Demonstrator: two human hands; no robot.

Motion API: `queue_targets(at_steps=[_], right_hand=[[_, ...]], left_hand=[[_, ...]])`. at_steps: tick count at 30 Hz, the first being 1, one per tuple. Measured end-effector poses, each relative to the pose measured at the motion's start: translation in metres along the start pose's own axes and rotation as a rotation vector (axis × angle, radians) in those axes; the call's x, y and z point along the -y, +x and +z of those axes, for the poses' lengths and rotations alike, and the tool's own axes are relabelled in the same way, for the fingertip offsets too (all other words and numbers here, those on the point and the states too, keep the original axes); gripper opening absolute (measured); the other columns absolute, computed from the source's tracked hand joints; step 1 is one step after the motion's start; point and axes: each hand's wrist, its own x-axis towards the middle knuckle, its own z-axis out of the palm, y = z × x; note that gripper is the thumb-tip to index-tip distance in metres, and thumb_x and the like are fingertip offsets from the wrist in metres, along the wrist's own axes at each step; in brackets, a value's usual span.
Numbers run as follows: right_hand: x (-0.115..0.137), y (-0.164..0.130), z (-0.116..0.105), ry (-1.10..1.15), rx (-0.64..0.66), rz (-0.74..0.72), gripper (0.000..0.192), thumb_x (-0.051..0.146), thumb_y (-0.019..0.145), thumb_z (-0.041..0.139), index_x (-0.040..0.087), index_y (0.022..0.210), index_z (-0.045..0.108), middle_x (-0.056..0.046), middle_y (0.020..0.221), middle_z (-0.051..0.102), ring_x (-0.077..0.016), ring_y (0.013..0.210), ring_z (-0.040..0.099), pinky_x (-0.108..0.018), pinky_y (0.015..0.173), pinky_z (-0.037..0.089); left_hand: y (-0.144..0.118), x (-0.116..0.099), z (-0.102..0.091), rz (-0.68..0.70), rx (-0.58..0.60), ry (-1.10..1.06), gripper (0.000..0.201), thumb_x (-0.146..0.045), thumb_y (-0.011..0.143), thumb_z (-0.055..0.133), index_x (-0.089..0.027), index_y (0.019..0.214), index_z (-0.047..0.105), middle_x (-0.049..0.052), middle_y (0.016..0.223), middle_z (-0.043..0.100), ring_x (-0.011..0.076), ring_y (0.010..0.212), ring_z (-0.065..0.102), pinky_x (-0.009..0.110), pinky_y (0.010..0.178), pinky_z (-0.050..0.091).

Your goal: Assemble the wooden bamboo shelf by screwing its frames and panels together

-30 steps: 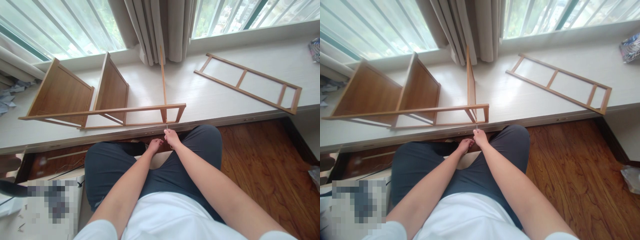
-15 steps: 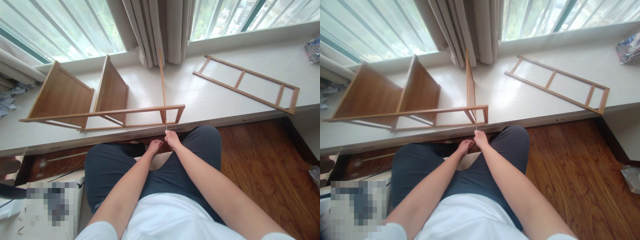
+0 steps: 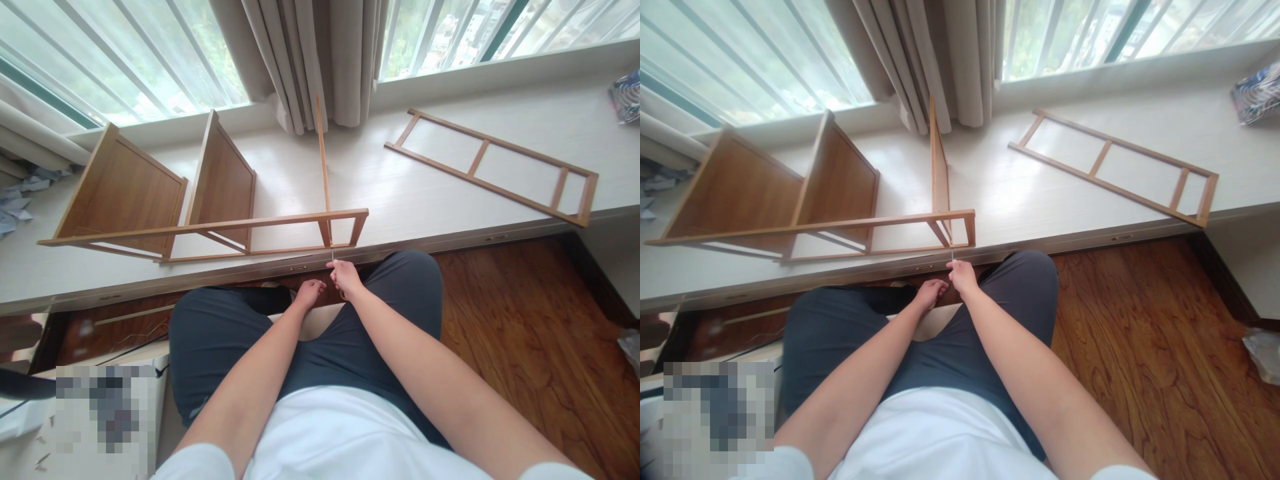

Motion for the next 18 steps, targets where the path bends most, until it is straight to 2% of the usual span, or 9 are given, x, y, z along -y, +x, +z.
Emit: queue_targets(at_steps=[4, 11, 18], right_hand=[[0.007, -0.004, 0.001, 0.086, -0.012, 0.055, 0.031, 0.032, 0.102, 0.04, 0.015, 0.089, 0.062, 0.006, 0.047, 0.046, -0.007, 0.036, 0.032, -0.02, 0.038, 0.025], [0.018, -0.008, 0.002, 0.188, 0.02, 0.178, 0.029, 0.029, 0.103, 0.033, 0.018, 0.086, 0.053, 0.008, 0.047, 0.042, -0.0067, 0.035, 0.03, -0.019, 0.039, 0.024], [0.019, -0.007, 0.002, 0.211, 0.034, 0.217, 0.029, 0.03, 0.104, 0.033, 0.019, 0.082, 0.049, 0.008, 0.048, 0.042, -0.0062, 0.036, 0.03, -0.019, 0.041, 0.025]], left_hand=[[-0.001, 0.0, 0.0, -0.003, -0.003, 0.006, 0.023, -0.024, 0.082, 0.054, -0.013, 0.076, 0.073, 0.005, 0.068, 0.065, 0.0121, 0.058, 0.052, 0.024, 0.059, 0.042], [-0.002, -0.001, 0.0, 0.006, -0.004, 0.027, 0.023, -0.026, 0.08, 0.055, -0.013, 0.077, 0.074, 0.006, 0.069, 0.067, 0.0137, 0.061, 0.055, 0.025, 0.06, 0.043], [-0.001, 0.0, 0.0, -0.002, 0.0, 0.035, 0.024, -0.025, 0.081, 0.054, -0.013, 0.08, 0.074, 0.006, 0.071, 0.067, 0.0135, 0.062, 0.055, 0.024, 0.06, 0.043]])
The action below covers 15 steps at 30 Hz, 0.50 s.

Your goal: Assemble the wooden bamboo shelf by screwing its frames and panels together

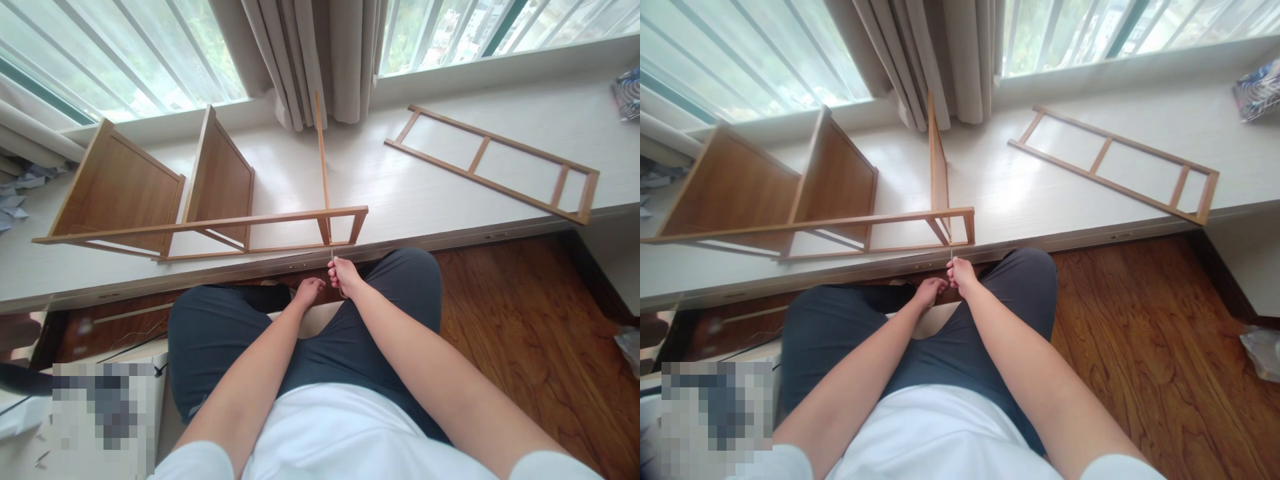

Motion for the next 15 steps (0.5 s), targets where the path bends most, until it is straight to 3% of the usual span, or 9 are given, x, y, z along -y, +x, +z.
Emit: queue_targets(at_steps=[7, 15], right_hand=[[-0.001, 0.0016, 0.0009, -0.022, -0.005, -0.011, 0.032, 0.034, 0.105, 0.033, 0.02, 0.08, 0.047, 0.008, 0.047, 0.043, -0.0063, 0.036, 0.031, -0.017, 0.039, 0.025], [-0.001, 0.0054, 0.0016, -0.045, -0.016, -0.004, 0.043, 0.052, 0.105, 0.031, 0.02, 0.081, 0.048, 0.007, 0.047, 0.046, -0.0068, 0.034, 0.032, -0.018, 0.038, 0.027]], left_hand=[[-0.0004, -0.0002, 0.0003, -0.005, 0.006, 0.003, 0.024, -0.025, 0.08, 0.054, -0.012, 0.081, 0.074, 0.007, 0.072, 0.068, 0.0132, 0.061, 0.055, 0.024, 0.06, 0.043], [0.0002, -0.0016, 0.0015, -0.01, 0.008, -0.004, 0.023, -0.025, 0.079, 0.055, -0.013, 0.077, 0.074, 0.006, 0.07, 0.068, 0.0132, 0.061, 0.055, 0.025, 0.061, 0.043]])
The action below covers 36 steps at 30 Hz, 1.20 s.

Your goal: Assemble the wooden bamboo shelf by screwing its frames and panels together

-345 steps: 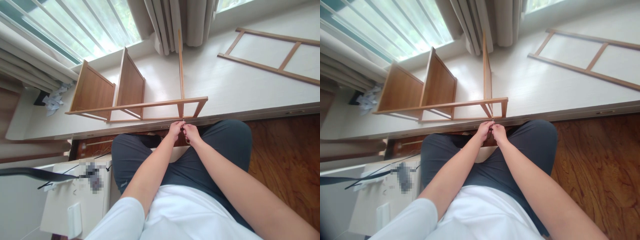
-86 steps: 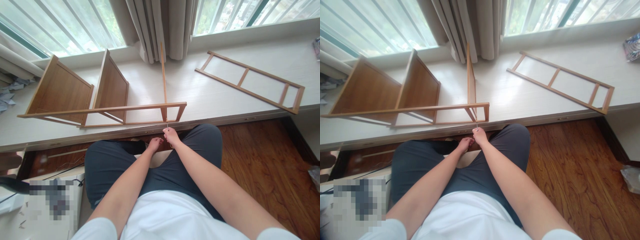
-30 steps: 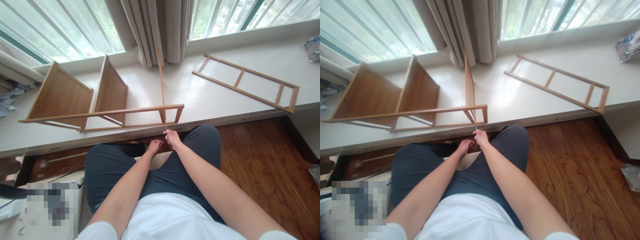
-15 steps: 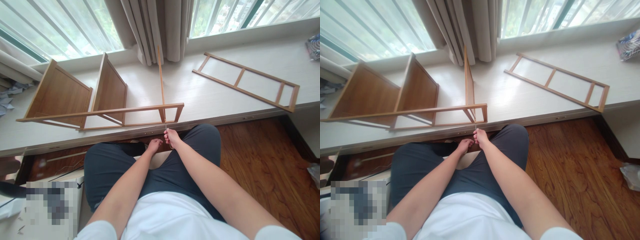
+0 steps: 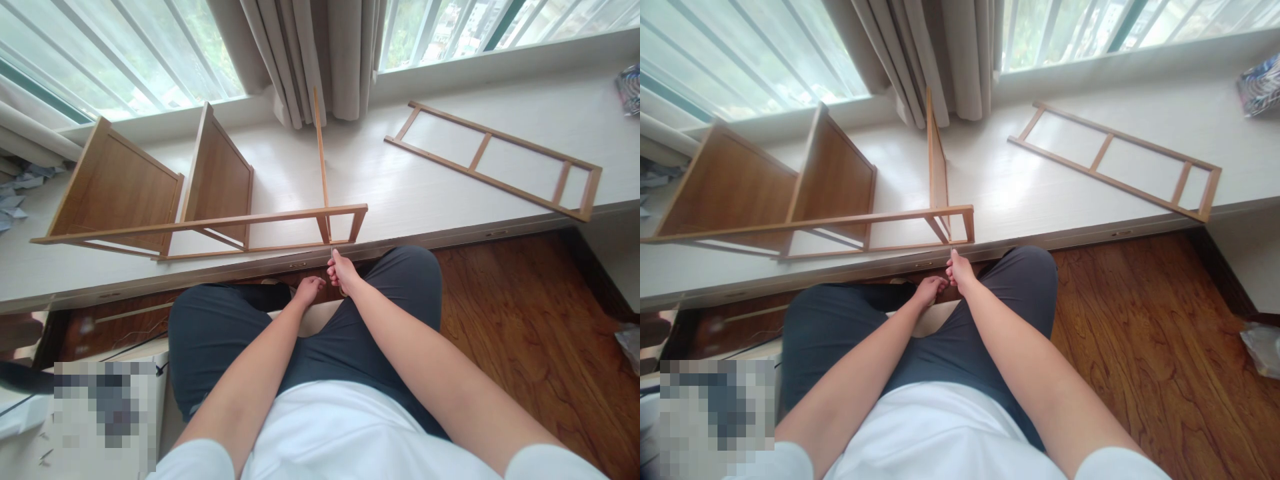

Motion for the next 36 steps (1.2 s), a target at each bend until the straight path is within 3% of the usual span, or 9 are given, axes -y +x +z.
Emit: queue_targets(at_steps=[8, 14, 19, 25, 30, 36], right_hand=[[0.0, 0.0, 0.0, -0.048, -0.058, -0.046, 0.049, 0.063, 0.102, 0.031, 0.02, 0.088, 0.049, 0.006, 0.049, 0.049, -0.0078, 0.035, 0.035, -0.019, 0.037, 0.029], [-0.004, 0.001, -0.001, -0.236, -0.123, -0.159, 0.04, 0.054, 0.103, 0.028, 0.021, 0.092, 0.048, 0.005, 0.056, 0.052, -0.0092, 0.037, 0.038, -0.021, 0.039, 0.031], [-0.011, 0.004, -0.003, -0.417, -0.188, -0.226, 0.018, 0.039, 0.095, 0.052, 0.022, 0.099, 0.052, 0.001, 0.072, 0.062, -0.0136, 0.055, 0.055, -0.024, 0.056, 0.043], [-0.007, -0.01, -0.007, -0.799, -0.245, -0.34, 0.024, 0.036, 0.095, 0.052, 0.025, 0.116, 0.056, -0.011, 0.103, 0.07, -0.0262, 0.094, 0.066, -0.037, 0.082, 0.047], [0.0, -0.022, -0.005, -0.94, -0.318, -0.413, 0.025, 0.036, 0.097, 0.051, 0.026, 0.119, 0.056, -0.012, 0.11, 0.069, -0.028, 0.098, 0.067, -0.039, 0.083, 0.048], [0.002, -0.02, -0.004, -0.968, -0.384, -0.458, 0.016, 0.032, 0.097, 0.054, 0.024, 0.108, 0.061, -0.01, 0.112, 0.067, -0.0244, 0.097, 0.066, -0.035, 0.083, 0.048]], left_hand=[[0.0, 0.0, 0.001, 0.01, 0.002, -0.007, 0.022, -0.028, 0.078, 0.056, -0.013, 0.076, 0.073, 0.005, 0.069, 0.066, 0.0133, 0.061, 0.053, 0.026, 0.062, 0.043], [-0.002, -0.001, 0.001, 0.013, 0.005, 0.003, 0.023, -0.026, 0.08, 0.054, -0.013, 0.076, 0.073, 0.005, 0.068, 0.065, 0.0127, 0.059, 0.052, 0.024, 0.061, 0.042], [-0.001, -0.002, 0.0, 0.017, 0.005, 0.016, 0.022, -0.025, 0.08, 0.055, -0.014, 0.074, 0.073, 0.006, 0.07, 0.067, 0.0133, 0.062, 0.054, 0.025, 0.063, 0.043], [-0.001, 0.0, -0.001, 0.024, 0.004, 0.013, 0.022, -0.023, 0.08, 0.054, -0.013, 0.076, 0.073, 0.005, 0.067, 0.066, 0.0128, 0.059, 0.053, 0.025, 0.061, 0.043], [-0.001, -0.001, -0.001, 0.022, 0.002, 0.002, 0.022, -0.023, 0.08, 0.054, -0.012, 0.077, 0.073, 0.005, 0.068, 0.066, 0.012, 0.058, 0.053, 0.024, 0.059, 0.043], [0.0, -0.001, 0.0, 0.012, -0.001, 0.002, 0.022, -0.027, 0.08, 0.056, -0.013, 0.075, 0.072, 0.005, 0.067, 0.065, 0.0121, 0.058, 0.052, 0.023, 0.058, 0.042]])
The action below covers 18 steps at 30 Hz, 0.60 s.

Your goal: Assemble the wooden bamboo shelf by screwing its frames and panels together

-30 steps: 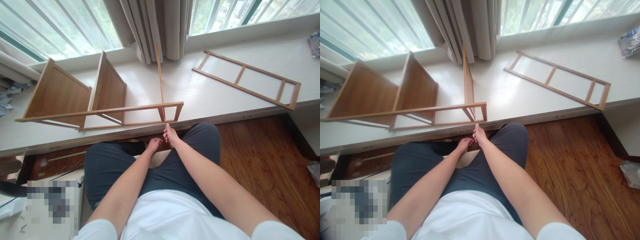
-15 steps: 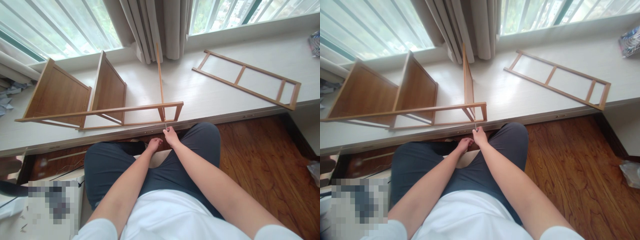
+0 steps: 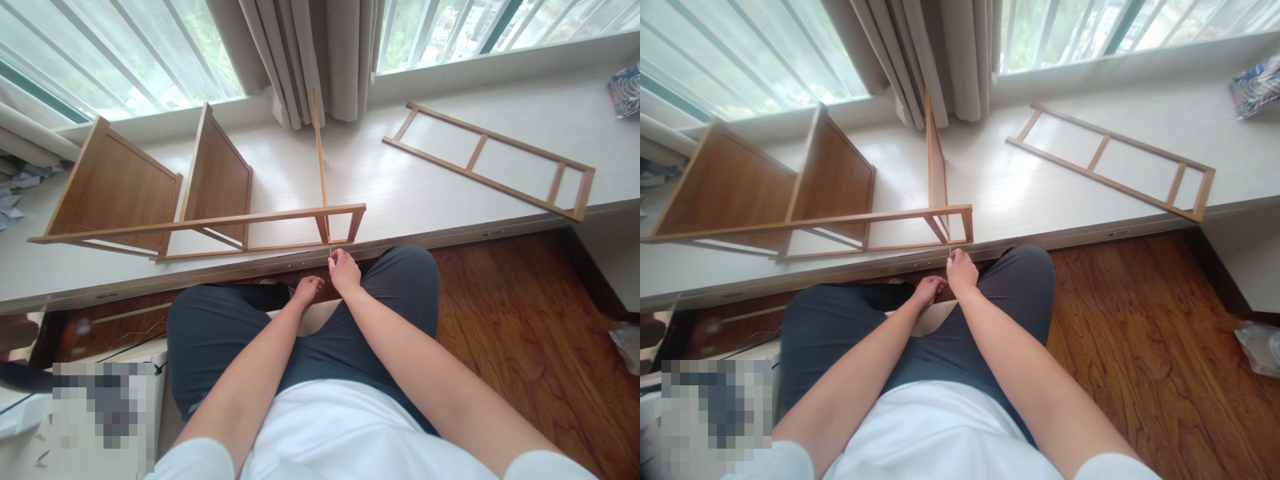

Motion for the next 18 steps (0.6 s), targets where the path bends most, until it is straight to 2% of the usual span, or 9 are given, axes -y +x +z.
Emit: queue_targets(at_steps=[18], right_hand=[[-0.0001, 0.0069, 0.0035, 0.053, 0.015, 0.03, 0.017, 0.031, 0.096, 0.049, 0.021, 0.094, 0.063, -0.009, 0.101, 0.068, -0.0231, 0.092, 0.063, -0.033, 0.08, 0.046]], left_hand=[[-0.0061, -0.0065, -0.0009, -0.024, -0.003, -0.039, 0.021, -0.019, 0.08, 0.054, -0.012, 0.075, 0.073, 0.006, 0.07, 0.068, 0.0117, 0.059, 0.054, 0.024, 0.06, 0.044]])
